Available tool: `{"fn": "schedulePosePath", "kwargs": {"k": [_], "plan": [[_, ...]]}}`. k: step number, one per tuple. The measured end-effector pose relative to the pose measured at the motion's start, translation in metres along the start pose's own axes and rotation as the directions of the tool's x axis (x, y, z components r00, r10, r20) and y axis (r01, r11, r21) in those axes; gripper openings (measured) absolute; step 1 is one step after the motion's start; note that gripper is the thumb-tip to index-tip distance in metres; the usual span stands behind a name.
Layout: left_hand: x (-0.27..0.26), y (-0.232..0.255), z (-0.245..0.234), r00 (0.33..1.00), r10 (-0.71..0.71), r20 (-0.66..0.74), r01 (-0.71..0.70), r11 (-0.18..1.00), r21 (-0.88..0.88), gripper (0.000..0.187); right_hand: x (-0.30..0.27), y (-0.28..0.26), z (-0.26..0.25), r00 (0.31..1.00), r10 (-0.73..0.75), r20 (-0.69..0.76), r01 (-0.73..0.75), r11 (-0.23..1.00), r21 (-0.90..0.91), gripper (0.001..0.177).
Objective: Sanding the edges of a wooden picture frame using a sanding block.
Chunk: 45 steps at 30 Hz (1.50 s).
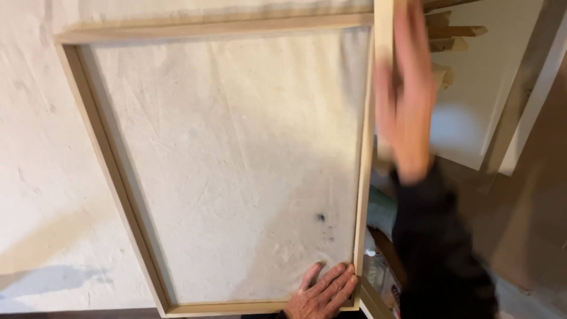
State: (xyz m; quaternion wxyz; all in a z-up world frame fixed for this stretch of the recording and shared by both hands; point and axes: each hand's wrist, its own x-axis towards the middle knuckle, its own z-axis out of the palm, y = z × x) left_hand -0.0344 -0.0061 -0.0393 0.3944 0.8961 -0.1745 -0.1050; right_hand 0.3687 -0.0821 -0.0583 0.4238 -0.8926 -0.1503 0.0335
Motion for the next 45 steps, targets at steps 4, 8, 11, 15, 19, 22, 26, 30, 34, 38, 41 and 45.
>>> {"fn": "schedulePosePath", "kwargs": {"k": [4, 8, 11, 15, 19, 22, 26, 30, 34, 38, 41, 45], "plan": [[0.012, 0.002, -0.044, 0.998, -0.010, 0.060, 0.021, 0.982, -0.190, 0.062, 0.053, 0.067, -0.015, 0.989, 0.143, 0.029, -0.142, 0.989, -0.030, 0.018], [0.042, -0.052, -0.101, 1.000, 0.028, 0.008, -0.027, 0.993, -0.119, 0.061, -0.005, 0.006, -0.065, 0.987, -0.125, -0.096, 0.138, 0.980, 0.145, 0.040], [0.059, -0.177, -0.155, 0.956, 0.061, 0.286, -0.262, -0.252, 0.932, 0.061, -0.112, 0.022, -0.088, 0.960, 0.272, -0.065, -0.254, 0.944, 0.209, 0.052], [0.146, -0.247, -0.303, 0.981, -0.098, -0.168, 0.174, 0.831, 0.528, 0.074, -0.231, 0.041, -0.106, 0.886, 0.457, -0.073, -0.425, 0.866, 0.264, 0.052], [0.174, -0.278, -0.337, 0.990, 0.073, -0.120, 0.017, 0.786, 0.618, 0.052, -0.310, 0.047, -0.110, 0.679, 0.727, -0.099, -0.656, 0.662, 0.364, 0.055], [0.176, -0.290, -0.341, 0.996, 0.052, -0.077, 0.009, 0.770, 0.638, 0.027, -0.342, 0.040, -0.114, 0.644, 0.759, -0.093, -0.683, 0.626, 0.376, 0.055], [0.160, -0.277, -0.351, 0.989, -0.038, -0.139, 0.101, 0.874, 0.476, 0.016, -0.360, 0.038, -0.114, 0.744, 0.665, -0.067, -0.634, 0.734, 0.244, 0.055], [0.082, -0.322, -0.366, 0.983, -0.007, -0.186, 0.088, 0.899, 0.429, 0.019, -0.372, 0.036, -0.113, 0.605, 0.796, -0.025, -0.743, 0.575, 0.341, 0.057], [-0.020, -0.352, -0.367, 0.895, -0.318, -0.312, 0.405, 0.872, 0.276, 0.017, -0.377, 0.030, -0.116, 0.703, 0.710, -0.023, -0.651, 0.657, 0.380, 0.054], [-0.092, -0.303, -0.351, 0.738, -0.523, -0.426, 0.628, 0.763, 0.152, 0.026, -0.389, 0.037, -0.110, 0.777, 0.630, 0.000, -0.564, 0.696, 0.444, 0.052], [-0.163, -0.294, -0.337, 0.710, -0.540, -0.452, 0.675, 0.706, 0.216, 0.026, -0.393, 0.031, -0.109, 0.779, 0.627, 0.019, -0.578, 0.706, 0.410, 0.053], [-0.209, -0.283, -0.307, 0.689, -0.533, -0.490, 0.702, 0.658, 0.272, 0.024, -0.392, 0.027, -0.103, 0.800, 0.600, 0.024, -0.539, 0.699, 0.470, 0.054]]}}
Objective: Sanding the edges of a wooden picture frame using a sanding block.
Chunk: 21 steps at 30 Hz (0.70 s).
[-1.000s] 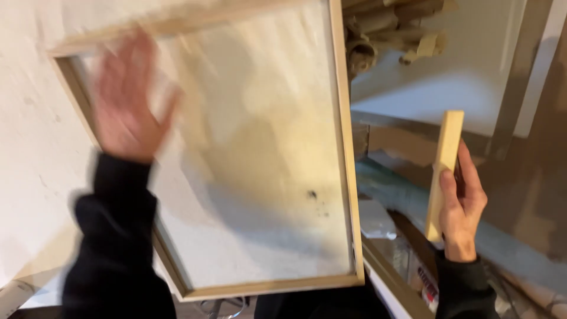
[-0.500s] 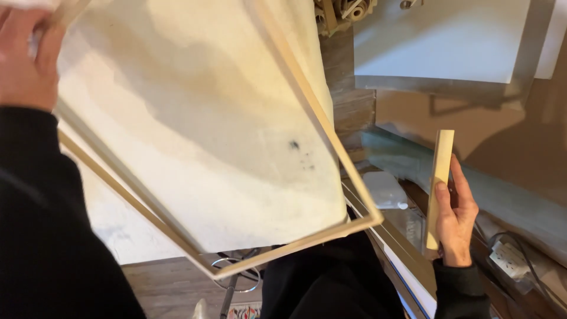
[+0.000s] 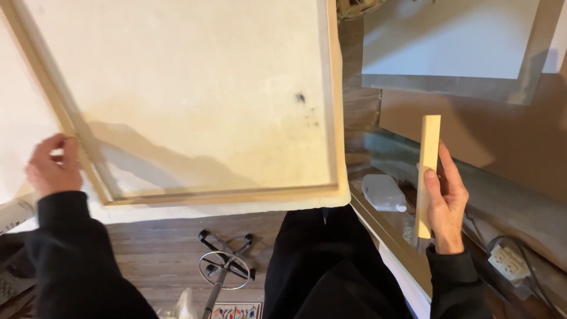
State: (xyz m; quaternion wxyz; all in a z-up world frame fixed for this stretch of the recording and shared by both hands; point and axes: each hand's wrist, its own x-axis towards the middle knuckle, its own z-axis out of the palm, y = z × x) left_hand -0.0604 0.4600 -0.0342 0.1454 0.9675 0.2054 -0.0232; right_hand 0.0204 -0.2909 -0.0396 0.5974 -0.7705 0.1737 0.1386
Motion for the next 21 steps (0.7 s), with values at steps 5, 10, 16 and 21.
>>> {"fn": "schedulePosePath", "kwargs": {"k": [5, 10, 16, 21], "plan": [[-0.025, 0.026, 0.006, 0.999, -0.014, -0.029, 0.015, 0.999, 0.040, 0.021, 0.010, -0.019, 0.018, 0.998, -0.036, 0.042, 0.031, 0.992, 0.122, 0.055], [-0.008, 0.065, 0.006, 0.994, -0.100, -0.037, 0.103, 0.990, 0.093, 0.029, 0.027, -0.041, 0.046, 0.996, -0.025, 0.080, 0.007, 0.974, 0.227, 0.055], [0.075, 0.273, 0.052, 0.935, 0.339, -0.103, -0.343, 0.939, -0.026, 0.069, 0.069, -0.061, 0.092, 0.986, 0.003, 0.166, -0.070, 0.914, 0.399, 0.057], [0.147, 0.413, 0.129, 0.808, 0.580, -0.103, -0.587, 0.806, -0.070, 0.094, 0.092, -0.092, 0.117, 0.979, -0.013, 0.203, -0.077, 0.899, 0.432, 0.057]]}}
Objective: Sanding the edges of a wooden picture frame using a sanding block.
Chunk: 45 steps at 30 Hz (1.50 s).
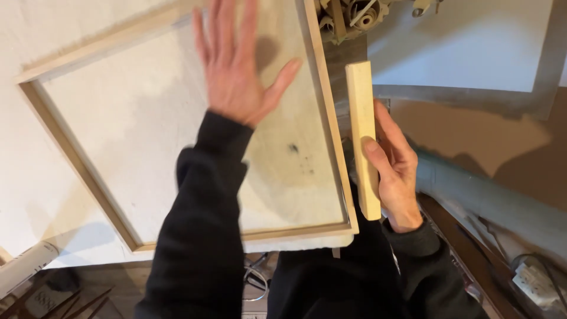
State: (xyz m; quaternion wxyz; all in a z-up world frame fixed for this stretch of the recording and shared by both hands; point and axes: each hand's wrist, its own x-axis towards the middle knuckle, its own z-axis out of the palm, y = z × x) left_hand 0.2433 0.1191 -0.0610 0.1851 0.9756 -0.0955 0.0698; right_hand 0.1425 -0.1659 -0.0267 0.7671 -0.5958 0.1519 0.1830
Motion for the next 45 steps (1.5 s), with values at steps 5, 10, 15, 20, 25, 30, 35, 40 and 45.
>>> {"fn": "schedulePosePath", "kwargs": {"k": [5, 10, 15, 20, 25, 30, 35, 40, 45], "plan": [[0.041, 0.025, 0.010, 0.998, -0.043, 0.053, 0.039, 0.996, 0.075, 0.090, 0.016, 0.007, -0.005, 0.996, -0.085, 0.018, 0.083, 0.995, 0.054, 0.056], [0.034, 0.036, 0.010, 0.992, -0.075, 0.105, 0.068, 0.996, 0.064, 0.090, 0.036, 0.011, 0.006, 0.995, -0.084, 0.047, 0.080, 0.993, 0.082, 0.058], [0.031, 0.039, 0.017, 0.990, -0.107, 0.090, 0.101, 0.992, 0.070, 0.093, 0.059, -0.014, 0.022, 0.980, -0.135, 0.146, 0.138, 0.990, -0.012, 0.057], [0.039, 0.047, 0.007, 0.961, -0.190, 0.200, 0.187, 0.982, 0.032, 0.093, 0.052, -0.016, 0.021, 0.978, -0.106, 0.179, 0.134, 0.979, -0.152, 0.059], [0.036, 0.038, 0.021, 0.982, -0.123, 0.145, 0.122, 0.992, 0.014, 0.094, 0.043, -0.007, 0.020, 0.983, -0.104, 0.153, 0.131, 0.975, -0.180, 0.060], [0.036, 0.047, 0.005, 0.977, -0.141, 0.159, 0.152, 0.987, -0.059, 0.086, 0.116, -0.022, 0.038, 0.963, -0.202, 0.180, 0.254, 0.902, -0.350, 0.060], [0.040, 0.047, 0.002, 0.977, -0.143, 0.159, 0.160, 0.983, -0.094, 0.082, 0.163, -0.043, 0.052, 0.949, -0.213, 0.232, 0.266, 0.936, -0.231, 0.054], [0.038, 0.047, 0.002, 0.975, -0.143, 0.172, 0.159, 0.984, -0.083, 0.083, 0.061, -0.031, 0.035, 0.971, -0.120, 0.208, 0.189, 0.916, -0.354, 0.064], [0.034, 0.042, 0.019, 0.989, -0.096, 0.116, 0.097, 0.995, -0.006, 0.091, 0.114, -0.035, 0.046, 0.970, -0.150, 0.189, 0.200, 0.938, -0.282, 0.060]]}}
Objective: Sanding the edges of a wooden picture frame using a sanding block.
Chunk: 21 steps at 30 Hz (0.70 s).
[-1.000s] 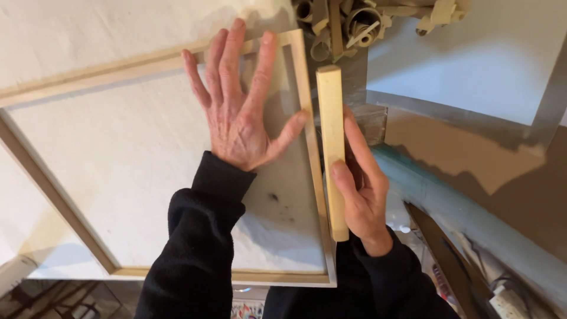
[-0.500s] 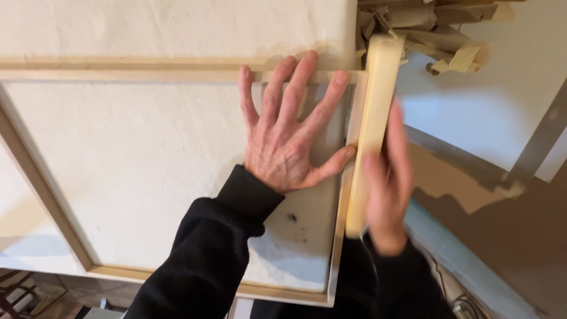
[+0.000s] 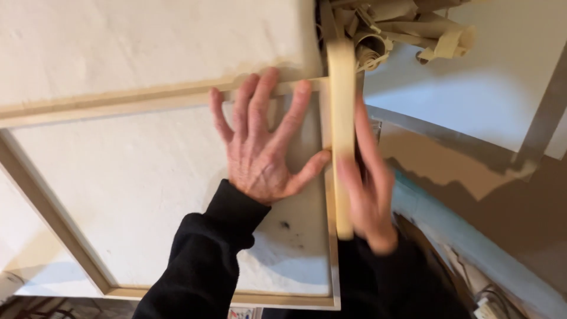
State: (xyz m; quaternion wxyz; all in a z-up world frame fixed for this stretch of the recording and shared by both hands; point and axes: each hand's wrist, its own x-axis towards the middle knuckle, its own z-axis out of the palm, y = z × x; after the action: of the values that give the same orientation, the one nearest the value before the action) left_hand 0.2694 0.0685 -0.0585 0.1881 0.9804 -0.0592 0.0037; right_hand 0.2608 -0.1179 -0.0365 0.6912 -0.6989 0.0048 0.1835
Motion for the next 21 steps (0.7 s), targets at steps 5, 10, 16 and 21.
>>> {"fn": "schedulePosePath", "kwargs": {"k": [5, 10, 16, 21], "plan": [[0.000, -0.002, -0.008, 0.996, -0.045, 0.071, 0.039, 0.996, 0.079, 0.093, 0.035, 0.015, 0.000, 0.988, -0.153, 0.021, 0.152, 0.988, 0.029, 0.055], [-0.001, -0.003, -0.008, 0.996, -0.041, 0.078, 0.033, 0.995, 0.094, 0.094, -0.071, 0.020, -0.007, 0.998, -0.039, 0.047, 0.036, 0.997, 0.066, 0.060], [-0.003, -0.003, -0.007, 0.998, -0.030, 0.062, 0.024, 0.995, 0.100, 0.093, 0.038, 0.022, 0.004, 0.983, -0.181, 0.024, 0.174, 0.969, 0.173, 0.051], [-0.003, -0.005, -0.003, 1.000, -0.007, 0.010, 0.006, 0.995, 0.097, 0.092, -0.003, 0.020, -0.003, 0.977, -0.210, 0.045, 0.203, 0.970, 0.132, 0.054]]}}
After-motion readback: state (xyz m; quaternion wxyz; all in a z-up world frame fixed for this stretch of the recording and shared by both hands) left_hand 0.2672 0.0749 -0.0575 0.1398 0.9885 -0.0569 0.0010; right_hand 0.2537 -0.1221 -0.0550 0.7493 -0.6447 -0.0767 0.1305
